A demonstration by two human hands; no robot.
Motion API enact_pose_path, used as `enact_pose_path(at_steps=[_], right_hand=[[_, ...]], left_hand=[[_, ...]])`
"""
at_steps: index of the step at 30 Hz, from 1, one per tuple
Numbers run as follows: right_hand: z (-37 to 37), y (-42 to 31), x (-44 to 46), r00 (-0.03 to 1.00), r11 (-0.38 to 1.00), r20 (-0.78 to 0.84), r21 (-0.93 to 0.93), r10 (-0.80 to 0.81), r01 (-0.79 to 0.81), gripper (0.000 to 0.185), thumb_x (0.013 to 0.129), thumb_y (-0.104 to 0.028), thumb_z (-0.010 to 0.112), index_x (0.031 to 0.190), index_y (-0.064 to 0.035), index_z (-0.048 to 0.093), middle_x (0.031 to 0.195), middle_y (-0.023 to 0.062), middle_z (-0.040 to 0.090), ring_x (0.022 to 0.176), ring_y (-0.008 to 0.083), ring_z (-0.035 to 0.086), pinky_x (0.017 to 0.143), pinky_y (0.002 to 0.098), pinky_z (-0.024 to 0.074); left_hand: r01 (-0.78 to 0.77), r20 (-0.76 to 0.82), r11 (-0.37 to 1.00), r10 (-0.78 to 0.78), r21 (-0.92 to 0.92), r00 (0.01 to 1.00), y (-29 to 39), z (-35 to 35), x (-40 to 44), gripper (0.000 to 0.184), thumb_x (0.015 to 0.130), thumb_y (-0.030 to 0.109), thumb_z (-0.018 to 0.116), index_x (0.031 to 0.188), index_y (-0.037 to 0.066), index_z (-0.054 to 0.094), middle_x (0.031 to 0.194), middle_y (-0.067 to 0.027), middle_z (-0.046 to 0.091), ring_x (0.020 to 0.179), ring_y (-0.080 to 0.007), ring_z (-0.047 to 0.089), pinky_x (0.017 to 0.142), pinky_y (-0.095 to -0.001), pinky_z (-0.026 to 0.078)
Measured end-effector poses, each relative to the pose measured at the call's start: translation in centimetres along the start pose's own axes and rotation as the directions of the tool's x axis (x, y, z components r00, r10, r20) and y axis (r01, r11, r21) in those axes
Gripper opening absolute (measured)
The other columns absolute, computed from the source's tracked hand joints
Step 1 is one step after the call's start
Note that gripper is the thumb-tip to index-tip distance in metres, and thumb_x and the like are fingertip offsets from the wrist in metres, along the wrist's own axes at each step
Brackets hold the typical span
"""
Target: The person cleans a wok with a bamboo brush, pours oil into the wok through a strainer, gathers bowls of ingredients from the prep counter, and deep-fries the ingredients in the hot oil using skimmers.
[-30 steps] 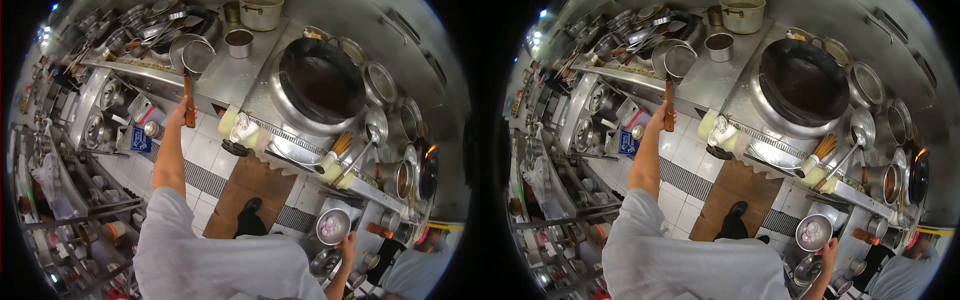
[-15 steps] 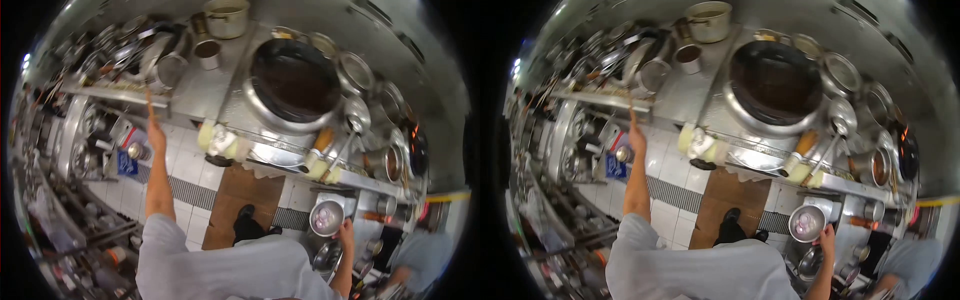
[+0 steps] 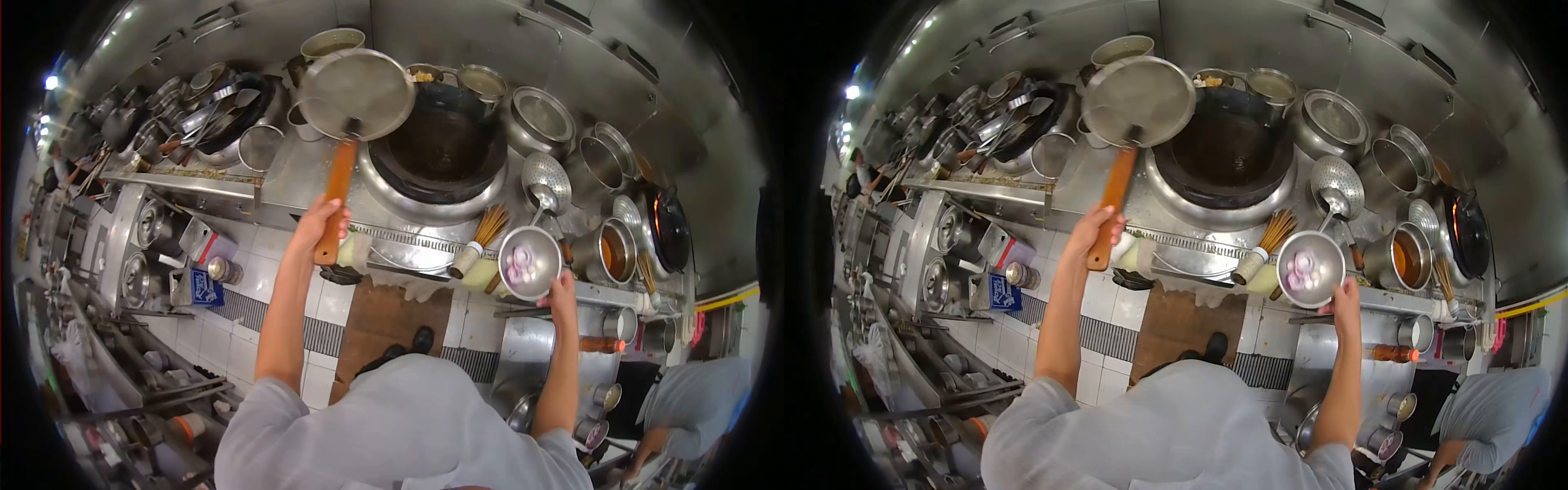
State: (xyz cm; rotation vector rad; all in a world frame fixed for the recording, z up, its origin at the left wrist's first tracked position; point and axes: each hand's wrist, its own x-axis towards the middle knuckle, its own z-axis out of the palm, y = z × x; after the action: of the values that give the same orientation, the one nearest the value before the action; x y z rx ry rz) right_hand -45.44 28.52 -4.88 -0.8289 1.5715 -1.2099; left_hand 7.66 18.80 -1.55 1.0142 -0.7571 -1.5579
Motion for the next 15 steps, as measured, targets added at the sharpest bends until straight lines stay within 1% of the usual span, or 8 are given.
enact_pose_path(at_steps=[1,2,5,7,10,12,14,15], right_hand=[[-0.2,-0.2,2.3,0.999,0.999,0.005,0.015,-0.033,0.033,0.01,0.085,-0.005,0.051,0.088,-0.0054,0.041,0.075,0.0089,0.052,0.052,0.0193,0.057,0.036,0.0305,0.0499],[-0.2,-0.3,4.4,0.998,0.997,0.007,0.03,-0.066,0.065,0.01,0.084,-0.005,0.051,0.089,-0.0046,0.042,0.076,0.0092,0.052,0.051,0.0194,0.056,0.036,0.0304,0.0497],[1.4,-2.1,9.6,0.994,0.995,-0.051,0.021,-0.096,0.098,0.017,0.083,-0.003,0.049,0.099,-0.0024,0.046,0.075,0.0094,0.053,0.047,0.0195,0.054,0.035,0.03,0.0475],[2.3,-2.5,13.6,0.99,0.999,0.14,0.032,-0.028,0.024,0.031,0.081,-0.002,0.049,0.111,-0.0033,0.048,0.073,0.0092,0.053,0.043,0.0186,0.052,0.033,0.0293,0.0438],[5.5,-5.2,17.4,0.988,1.0,0.153,0.017,0.002,-0.005,0.039,0.078,0.0,0.047,0.117,-0.0053,0.05,0.076,0.0092,0.054,0.045,0.0184,0.051,0.034,0.0298,0.0392],[8.2,-7.8,19.7,0.993,0.982,0.046,-0.154,-0.106,0.112,0.043,0.079,-0.002,0.046,0.122,-0.007,0.05,0.076,0.0104,0.054,0.045,0.0175,0.051,0.033,0.0305,0.0382],[12.5,-12.7,17.8,0.947,0.855,-0.04,-0.444,-0.318,0.268,0.046,0.08,-0.004,0.048,0.126,-0.0092,0.05,0.084,0.0152,0.058,0.052,0.0218,0.059,0.041,0.0357,0.0448],[13.8,-12.0,21.2,0.716,0.515,-0.022,-0.711,-0.698,0.479,0.045,0.081,-0.006,0.051,0.126,-0.0103,0.051,0.089,0.018,0.058,0.059,0.0245,0.062,0.047,0.0389,0.0475]], left_hand=[[0.103,0.126,0.994,-0.099,-0.029,0.987,-0.4,1.1,0.5,0.019,0.095,0.013,0.052,0.109,0.005,0.042,0.08,-0.0086,0.056,0.059,-0.0148,0.054,0.048,-0.0279,0.047],[0.09,0.126,0.996,-0.087,-0.02,0.988,-0.8,2.2,0.6,0.019,0.095,0.013,0.052,0.109,0.005,0.042,0.08,-0.0086,0.056,0.059,-0.0148,0.054,0.048,-0.0279,0.047],[0.215,0.188,0.974,-0.225,0.074,0.956,-1.4,4.2,1.9,0.018,0.095,0.013,0.052,0.107,0.003,0.043,0.081,-0.0091,0.057,0.06,-0.0152,0.054,0.049,-0.0284,0.047],[0.298,0.258,0.935,-0.342,0.194,0.904,-1.9,4.1,3.2,0.025,0.095,0.013,0.051,0.115,0.002,0.041,0.084,-0.0105,0.057,0.061,-0.0145,0.053,0.048,-0.0275,0.046],[0.337,0.321,0.912,-0.399,0.234,0.859,-2.3,3.5,6.2,0.027,0.094,0.012,0.052,0.116,0.001,0.042,0.085,-0.0113,0.057,0.062,-0.0148,0.054,0.049,-0.0279,0.047],[0.364,0.362,0.898,-0.434,0.247,0.825,-2.3,2.6,7.8,0.029,0.093,0.011,0.052,0.118,0.0,0.042,0.085,-0.0117,0.057,0.062,-0.0149,0.055,0.049,-0.0278,0.048],[0.411,0.367,0.885,-0.464,0.217,0.806,-1.8,1.7,9.4,0.036,0.092,0.01,0.05,0.126,0.0,0.04,0.087,-0.013,0.058,0.063,-0.0148,0.056,0.05,-0.0267,0.05],[0.413,0.375,0.885,-0.466,0.216,0.802,-1.2,1.4,9.7,0.036,0.092,0.01,0.05,0.126,0.0,0.04,0.087,-0.013,0.058,0.063,-0.0148,0.056,0.05,-0.0267,0.05]])
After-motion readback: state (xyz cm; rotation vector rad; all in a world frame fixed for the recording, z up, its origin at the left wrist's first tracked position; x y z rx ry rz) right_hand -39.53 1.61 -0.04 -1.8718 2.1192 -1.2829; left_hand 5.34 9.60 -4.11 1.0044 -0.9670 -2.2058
